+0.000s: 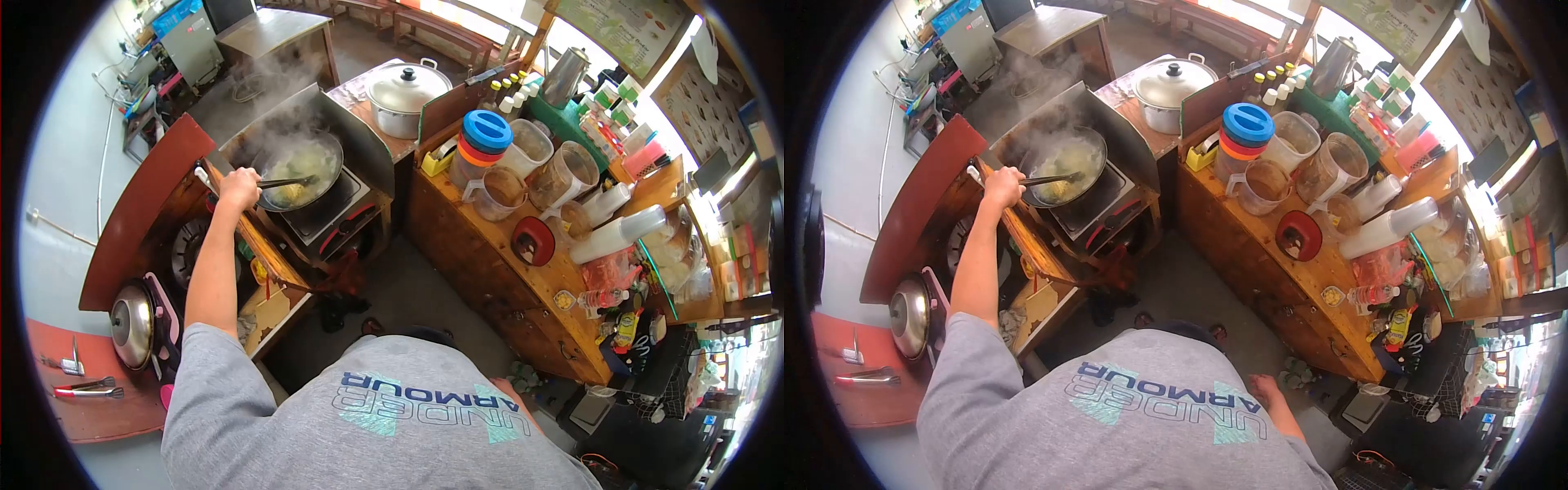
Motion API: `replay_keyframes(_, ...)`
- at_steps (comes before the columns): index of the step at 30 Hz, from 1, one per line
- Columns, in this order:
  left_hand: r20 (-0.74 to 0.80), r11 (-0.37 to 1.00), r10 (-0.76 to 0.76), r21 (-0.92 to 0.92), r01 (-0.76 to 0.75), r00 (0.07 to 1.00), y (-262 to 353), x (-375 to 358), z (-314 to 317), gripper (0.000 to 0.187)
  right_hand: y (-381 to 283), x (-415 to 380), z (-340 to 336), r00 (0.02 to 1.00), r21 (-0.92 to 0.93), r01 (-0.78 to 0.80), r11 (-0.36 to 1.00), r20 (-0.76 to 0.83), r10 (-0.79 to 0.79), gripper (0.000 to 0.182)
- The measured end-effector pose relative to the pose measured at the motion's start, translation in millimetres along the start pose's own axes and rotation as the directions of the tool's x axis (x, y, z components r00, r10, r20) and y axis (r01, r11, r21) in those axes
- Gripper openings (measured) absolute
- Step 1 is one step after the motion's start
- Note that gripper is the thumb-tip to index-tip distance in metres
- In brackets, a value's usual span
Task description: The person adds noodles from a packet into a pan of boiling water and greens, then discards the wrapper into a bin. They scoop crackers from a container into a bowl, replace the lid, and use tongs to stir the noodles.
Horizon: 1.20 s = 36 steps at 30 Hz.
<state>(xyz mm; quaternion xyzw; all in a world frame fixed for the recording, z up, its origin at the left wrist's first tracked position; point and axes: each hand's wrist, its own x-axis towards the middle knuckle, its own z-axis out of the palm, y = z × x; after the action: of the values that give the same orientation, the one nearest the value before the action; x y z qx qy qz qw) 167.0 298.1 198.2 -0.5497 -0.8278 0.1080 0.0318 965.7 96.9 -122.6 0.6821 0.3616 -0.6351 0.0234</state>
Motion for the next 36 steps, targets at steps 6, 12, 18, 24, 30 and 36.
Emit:
replay_keyframes(6,0.018,0.999,-0.046,0.007,0.045,0.999,-13,-28,12,0.026,-32,9,21,0.985,-0.069,-0.136,0.988,-0.119,0.127,0.021)
replay_keyframes(12,0.027,0.996,-0.07,-0.047,0.072,0.997,-33,-49,24,0.031,-27,72,39,0.901,-0.485,0.417,0.769,0.105,-0.421,0.021)
replay_keyframes(18,-0.062,0.994,-0.031,-0.11,0.024,0.998,-53,-55,34,0.023,-55,96,68,0.999,0.178,-0.002,0.984,0.045,-0.006,0.017)
replay_keyframes(24,-0.08,0.993,-0.019,-0.115,0.01,0.997,-55,-56,31,0.024,-78,78,76,0.998,0.1,-0.043,0.994,-0.042,0.048,0.024)
replay_keyframes(30,0.025,0.993,-0.032,-0.11,0.035,0.999,-48,-47,24,0.026,-126,37,84,0.998,-0.165,-0.059,0.984,-0.032,0.055,0.031)
replay_keyframes(36,0.059,0.967,-0.161,-0.192,0.17,0.985,-60,-58,1,0.036,-88,81,79,0.949,-0.371,0.298,0.88,0.015,-0.315,0.031)
